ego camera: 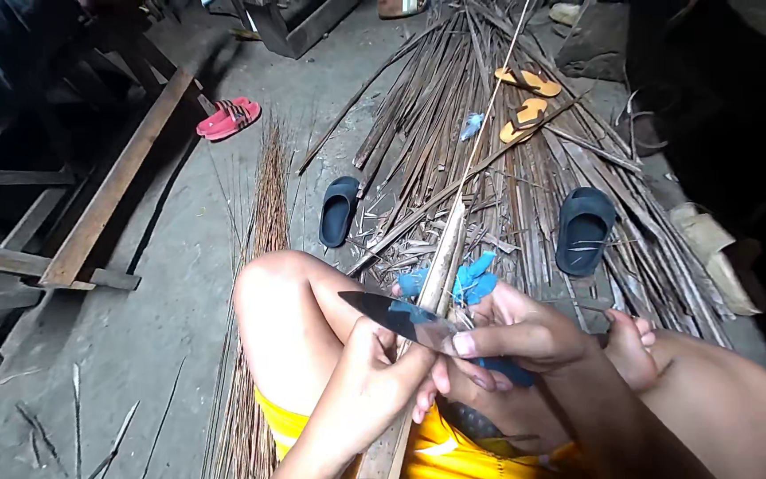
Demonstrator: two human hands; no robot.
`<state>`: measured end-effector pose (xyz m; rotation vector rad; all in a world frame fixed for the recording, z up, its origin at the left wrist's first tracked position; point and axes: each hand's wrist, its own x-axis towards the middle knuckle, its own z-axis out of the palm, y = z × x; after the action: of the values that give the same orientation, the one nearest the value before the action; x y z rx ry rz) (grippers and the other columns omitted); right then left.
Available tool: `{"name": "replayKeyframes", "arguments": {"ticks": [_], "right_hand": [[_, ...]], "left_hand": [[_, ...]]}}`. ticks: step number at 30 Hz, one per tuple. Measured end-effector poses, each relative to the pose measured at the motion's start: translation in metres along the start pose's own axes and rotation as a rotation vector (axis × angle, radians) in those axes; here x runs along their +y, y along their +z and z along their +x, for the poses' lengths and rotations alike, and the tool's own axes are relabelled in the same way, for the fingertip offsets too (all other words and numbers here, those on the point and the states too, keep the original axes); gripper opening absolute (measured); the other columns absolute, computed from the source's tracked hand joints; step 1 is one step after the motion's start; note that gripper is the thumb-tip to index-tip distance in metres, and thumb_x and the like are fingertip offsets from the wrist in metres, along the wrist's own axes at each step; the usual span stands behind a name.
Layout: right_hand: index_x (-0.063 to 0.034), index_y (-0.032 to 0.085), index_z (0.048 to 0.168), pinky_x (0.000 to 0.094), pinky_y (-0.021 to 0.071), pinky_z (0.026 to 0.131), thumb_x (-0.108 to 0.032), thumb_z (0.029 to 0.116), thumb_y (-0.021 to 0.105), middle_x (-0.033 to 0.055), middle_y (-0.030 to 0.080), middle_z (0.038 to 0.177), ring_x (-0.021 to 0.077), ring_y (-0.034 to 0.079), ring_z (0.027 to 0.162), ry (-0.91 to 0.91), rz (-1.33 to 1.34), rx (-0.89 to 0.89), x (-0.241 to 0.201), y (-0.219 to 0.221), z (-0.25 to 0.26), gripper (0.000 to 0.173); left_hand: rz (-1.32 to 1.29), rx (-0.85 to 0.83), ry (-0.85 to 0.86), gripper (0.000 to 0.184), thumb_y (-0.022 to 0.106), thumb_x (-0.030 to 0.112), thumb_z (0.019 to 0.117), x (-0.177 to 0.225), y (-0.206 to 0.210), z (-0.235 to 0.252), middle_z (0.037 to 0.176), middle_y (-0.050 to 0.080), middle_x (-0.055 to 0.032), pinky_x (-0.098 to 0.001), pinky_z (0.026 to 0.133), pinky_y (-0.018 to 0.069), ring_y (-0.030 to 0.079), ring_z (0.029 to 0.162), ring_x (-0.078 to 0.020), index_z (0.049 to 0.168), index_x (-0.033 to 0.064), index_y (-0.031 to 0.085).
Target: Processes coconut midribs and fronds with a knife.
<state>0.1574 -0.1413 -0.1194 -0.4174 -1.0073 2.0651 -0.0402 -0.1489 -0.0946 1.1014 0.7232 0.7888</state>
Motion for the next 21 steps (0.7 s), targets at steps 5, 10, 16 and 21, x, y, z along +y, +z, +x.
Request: {"name": "replayKeyframes", "arguments": {"ticks": [5, 10, 16, 21], "right_hand": [[-0.0175, 0.067, 0.082, 0.0116, 0.0493, 0.051, -0.01, 0.0937, 0.063, -0.0073, 0.068, 0.065, -0.0038, 0.06, 0.053, -0.023, -0.008, -0.036, 0.002, -0.005, 0.001, 0.014], [-0.0182, 0.061, 0.095, 0.011, 0.0506, 0.054, -0.007, 0.0939, 0.062, -0.0079, 0.071, 0.071, -0.0043, 0.062, 0.056, -0.057, -0.036, -0.036, 0.0, -0.001, -0.002, 0.011], [-0.0149, 0.064, 0.106, 0.016, 0.0567, 0.059, -0.011, 0.0946, 0.066, -0.0059, 0.073, 0.074, -0.0007, 0.066, 0.059, -0.086, 0.004, -0.079, 0.002, -0.003, -0.001, 0.012], [-0.0193, 0.061, 0.095, 0.011, 0.0501, 0.054, -0.007, 0.0905, 0.066, -0.0111, 0.068, 0.07, -0.0048, 0.061, 0.057, -0.127, -0.002, -0.016, 0.007, -0.011, 0.004, 0.014]], "left_hand": [[-0.016, -0.046, 0.0, 0.019, 0.052, -0.002, 0.0954, 0.003, -0.002, 0.003, 0.066, 0.064, 0.0121, -0.0102, 0.048, 0.047, 0.056, 0.052, 0.0062, 0.09, 0.0143, 0.061], [-0.082, -0.083, -0.019, 0.018, 0.054, -0.002, 0.0955, 0.005, -0.001, 0.004, 0.065, 0.063, 0.0097, -0.0111, 0.048, 0.0479, 0.057, 0.052, 0.0044, 0.087, 0.0121, 0.063], [-0.209, -0.179, -0.046, 0.014, 0.059, 0.005, 0.0995, 0.008, -0.005, 0.004, 0.066, 0.064, 0.0066, -0.0116, 0.05, 0.0494, 0.059, 0.053, 0.0029, 0.088, 0.0093, 0.066], [-0.389, -0.215, -0.183, 0.018, 0.054, 0.009, 0.1019, 0.016, -0.008, -0.002, 0.065, 0.065, 0.0103, -0.0088, 0.046, 0.046, 0.058, 0.051, 0.0064, 0.093, 0.0135, 0.069]]}}
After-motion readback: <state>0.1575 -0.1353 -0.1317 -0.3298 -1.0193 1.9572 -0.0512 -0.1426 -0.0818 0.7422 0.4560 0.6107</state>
